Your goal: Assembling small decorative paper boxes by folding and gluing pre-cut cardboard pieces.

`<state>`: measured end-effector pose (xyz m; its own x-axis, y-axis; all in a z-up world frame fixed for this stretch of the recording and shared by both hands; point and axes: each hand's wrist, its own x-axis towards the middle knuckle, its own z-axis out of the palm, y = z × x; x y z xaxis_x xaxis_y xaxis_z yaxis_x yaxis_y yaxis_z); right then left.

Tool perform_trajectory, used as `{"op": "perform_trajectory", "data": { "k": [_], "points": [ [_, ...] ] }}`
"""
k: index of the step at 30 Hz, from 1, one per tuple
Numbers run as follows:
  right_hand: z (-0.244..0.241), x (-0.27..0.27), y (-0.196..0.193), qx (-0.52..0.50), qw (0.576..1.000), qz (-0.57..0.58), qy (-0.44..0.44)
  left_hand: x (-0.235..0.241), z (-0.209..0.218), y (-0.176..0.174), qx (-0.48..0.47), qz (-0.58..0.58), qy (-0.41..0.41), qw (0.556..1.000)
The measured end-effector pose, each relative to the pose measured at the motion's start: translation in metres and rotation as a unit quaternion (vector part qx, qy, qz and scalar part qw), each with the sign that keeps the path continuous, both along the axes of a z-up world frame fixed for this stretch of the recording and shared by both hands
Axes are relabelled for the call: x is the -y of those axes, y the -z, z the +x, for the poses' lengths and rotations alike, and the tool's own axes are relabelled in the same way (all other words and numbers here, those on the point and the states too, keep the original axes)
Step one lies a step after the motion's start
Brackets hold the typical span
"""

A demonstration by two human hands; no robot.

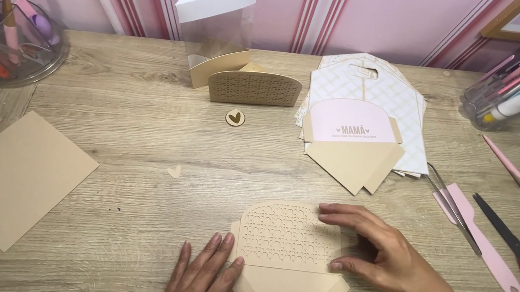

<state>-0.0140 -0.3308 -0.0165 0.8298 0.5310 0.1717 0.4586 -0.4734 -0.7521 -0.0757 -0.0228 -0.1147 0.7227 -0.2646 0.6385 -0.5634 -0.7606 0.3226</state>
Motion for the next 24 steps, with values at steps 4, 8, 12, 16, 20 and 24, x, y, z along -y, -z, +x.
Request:
{"op": "perform_trajectory", "data": {
  "k": [4, 8, 12, 16, 20, 24],
  "points": [
    [-0.001, 0.0, 0.002, -0.009, 1.0, -0.001, 0.008, -0.001, 0.0, 0.004, -0.001, 0.001, 0.006, 1.0],
    [0.0, 0.001, 0.005, 0.012, 1.0, 0.001, 0.002, -0.001, -0.001, 0.001, -0.008, -0.002, 0.003, 1.0],
    [0.0, 0.001, 0.005, 0.008, 1.0, 0.006, 0.001, -0.003, 0.0, 0.009, -0.006, 0.005, 0.013, 1.0],
    [-0.002, 0.0, 0.004, 0.007, 1.0, 0.005, -0.001, -0.002, 0.0, 0.001, -0.009, 0.0, 0.005, 1.0],
    [-0.003, 0.001, 0.008, 0.001, 1.0, -0.003, 0.01, -0.004, 0.0, -0.001, -0.01, 0.002, 0.02, 1.0],
    [-0.002, 0.002, 0.012, -0.01, 1.0, -0.015, 0.018, -0.006, 0.0, 0.005, -0.015, 0.012, 0.031, 0.999]
  ]
}}
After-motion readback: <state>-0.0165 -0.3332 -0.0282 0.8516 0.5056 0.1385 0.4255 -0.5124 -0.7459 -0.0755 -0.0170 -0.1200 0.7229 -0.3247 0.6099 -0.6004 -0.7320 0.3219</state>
